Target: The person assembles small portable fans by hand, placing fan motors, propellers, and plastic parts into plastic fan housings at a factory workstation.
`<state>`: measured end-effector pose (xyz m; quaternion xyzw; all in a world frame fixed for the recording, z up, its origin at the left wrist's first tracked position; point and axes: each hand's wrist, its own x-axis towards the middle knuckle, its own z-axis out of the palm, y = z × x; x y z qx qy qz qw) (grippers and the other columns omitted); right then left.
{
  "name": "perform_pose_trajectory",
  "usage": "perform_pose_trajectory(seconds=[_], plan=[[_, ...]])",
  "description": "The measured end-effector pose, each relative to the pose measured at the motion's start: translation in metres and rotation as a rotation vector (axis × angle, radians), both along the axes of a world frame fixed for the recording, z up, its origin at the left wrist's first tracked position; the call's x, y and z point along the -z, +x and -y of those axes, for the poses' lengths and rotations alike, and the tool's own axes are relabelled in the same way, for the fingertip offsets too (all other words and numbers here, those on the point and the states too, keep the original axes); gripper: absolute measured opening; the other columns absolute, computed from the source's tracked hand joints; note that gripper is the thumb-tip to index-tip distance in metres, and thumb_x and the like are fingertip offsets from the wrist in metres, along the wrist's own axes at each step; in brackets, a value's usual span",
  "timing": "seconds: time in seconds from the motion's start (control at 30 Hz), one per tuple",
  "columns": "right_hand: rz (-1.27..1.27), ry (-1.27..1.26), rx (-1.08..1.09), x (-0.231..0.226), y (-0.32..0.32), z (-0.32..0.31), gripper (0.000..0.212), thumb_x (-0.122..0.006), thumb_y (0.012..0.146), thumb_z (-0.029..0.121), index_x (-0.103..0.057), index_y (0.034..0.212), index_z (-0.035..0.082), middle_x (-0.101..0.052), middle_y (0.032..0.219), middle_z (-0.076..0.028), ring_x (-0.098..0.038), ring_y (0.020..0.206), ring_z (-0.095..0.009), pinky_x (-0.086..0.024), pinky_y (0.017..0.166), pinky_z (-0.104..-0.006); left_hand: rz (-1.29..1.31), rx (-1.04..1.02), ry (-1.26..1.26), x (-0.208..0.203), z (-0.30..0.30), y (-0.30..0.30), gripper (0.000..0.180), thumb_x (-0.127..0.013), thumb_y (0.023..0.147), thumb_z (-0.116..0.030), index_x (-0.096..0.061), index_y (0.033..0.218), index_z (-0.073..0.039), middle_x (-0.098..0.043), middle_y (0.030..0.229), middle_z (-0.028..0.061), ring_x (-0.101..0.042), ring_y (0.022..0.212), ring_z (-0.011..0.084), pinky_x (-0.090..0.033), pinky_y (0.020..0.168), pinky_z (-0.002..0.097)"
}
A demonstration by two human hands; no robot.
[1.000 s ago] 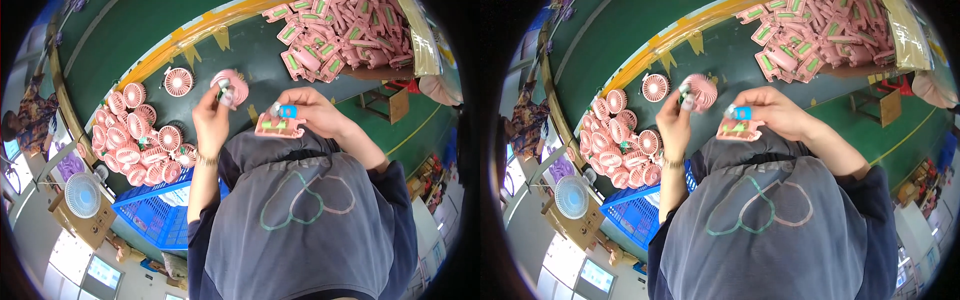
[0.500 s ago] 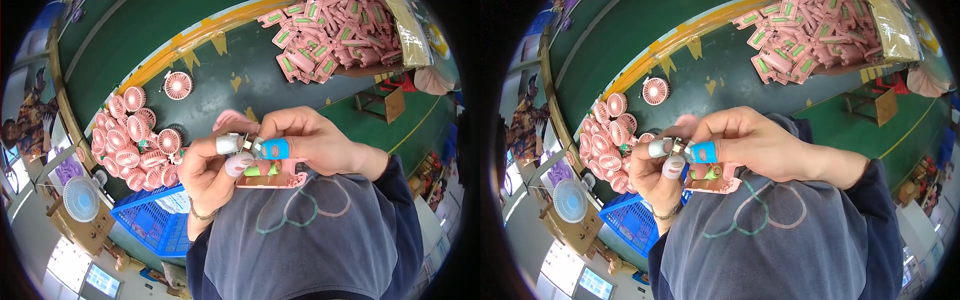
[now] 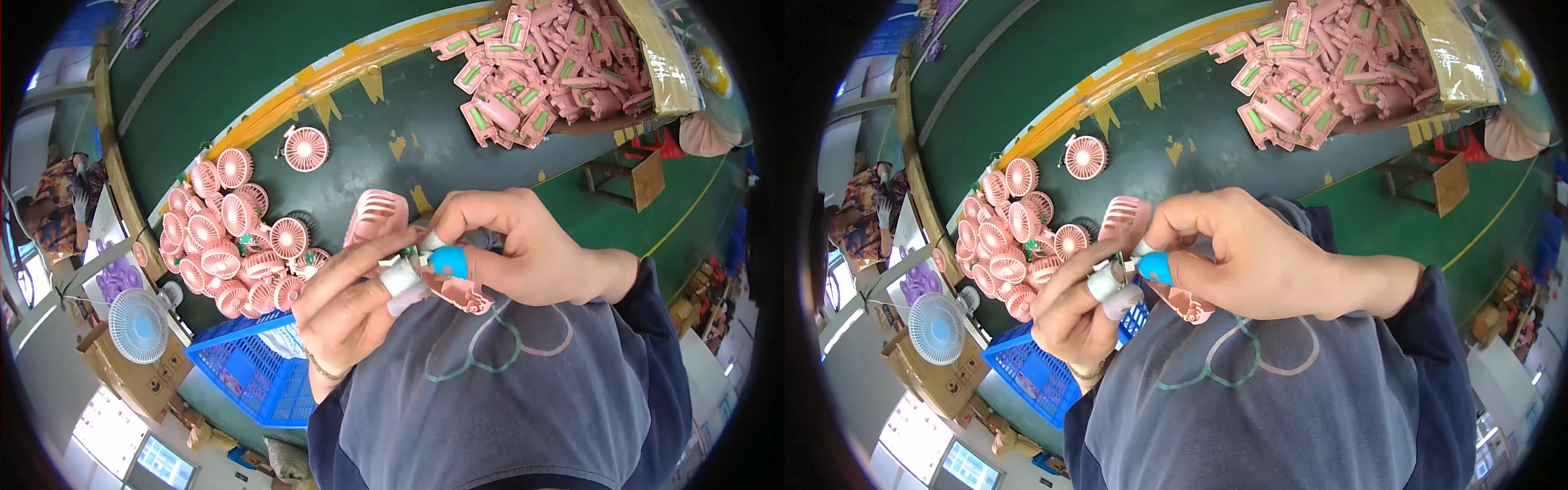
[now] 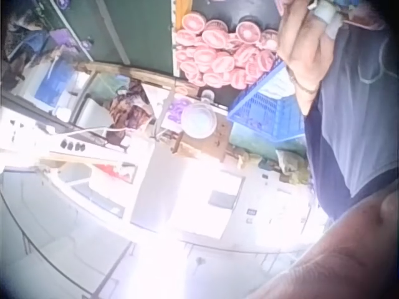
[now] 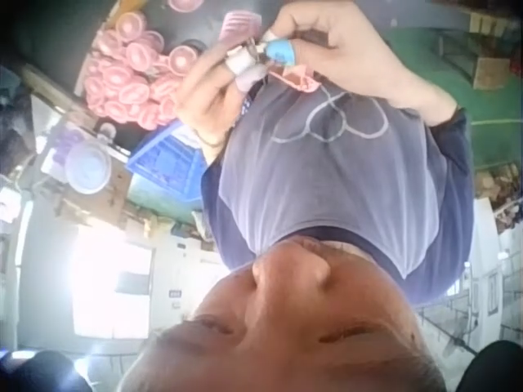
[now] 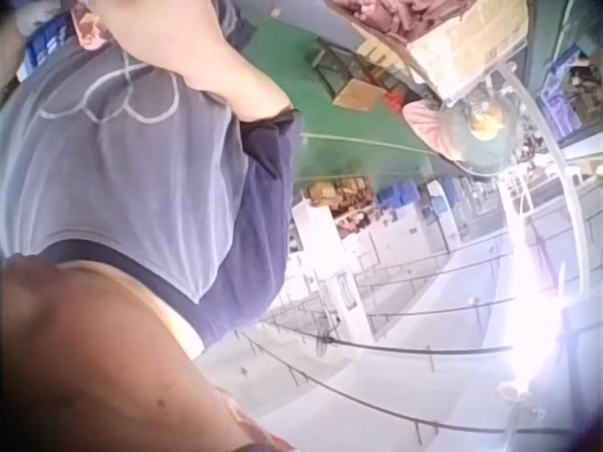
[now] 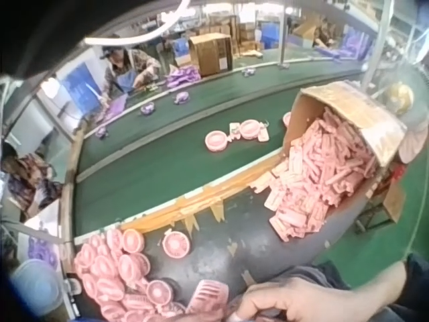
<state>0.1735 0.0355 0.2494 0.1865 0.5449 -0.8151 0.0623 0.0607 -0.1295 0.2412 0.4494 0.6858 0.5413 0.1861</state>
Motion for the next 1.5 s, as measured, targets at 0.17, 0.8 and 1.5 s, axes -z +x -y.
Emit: perform_pose_trajectory(seconds=[0.17,0.8,1.5], plan=[[-0.319,0.798,-0.06,-0.005,-0.009,-0.003,0.018,-0.059,0.07,-0.006,-0.056,0.086,0.001,-0.06,0.079,-0.01,-0.06,0.075,-0.022,-0.045,0.064,-0.0333,-0.017,-0.095,0.025,0.0,0.004,0.004,0.02,-0.076,0.071,-0.007,-0.067,0.087,0.001,-0.066,0.098,0.0192,-0.066,0.081,0.0256,-0.053,0.068,0.0293],[-0.629,1.111,0.16,0.008,-0.022,0.001,0.025,-0.055,0.057,-0.007,-0.056,0.08,0.001,-0.063,0.084,-0.014,-0.061,0.083,-0.027,-0.041,0.066,-0.0375,-0.119,-0.198,0.151,0.019,-0.002,0.006,0.028,-0.074,0.078,-0.017,-0.06,0.088,0.005,-0.064,0.095,0.0261,-0.065,0.08,0.0235,-0.052,0.069,0.0286],[0.139,1.333,0.328,0.232,-0.056,-0.166,0.031,-0.061,0.073,0.0,-0.06,0.103,0.002,-0.056,0.108,-0.017,-0.053,0.101,-0.033,-0.045,0.085,-0.0402,-0.415,-0.344,-0.356,0.147,-0.175,-0.206,0.016,-0.063,0.082,-0.009,-0.065,0.095,0.0,-0.067,0.082,0.0162,-0.067,0.075,0.0218,-0.051,0.066,0.03]])
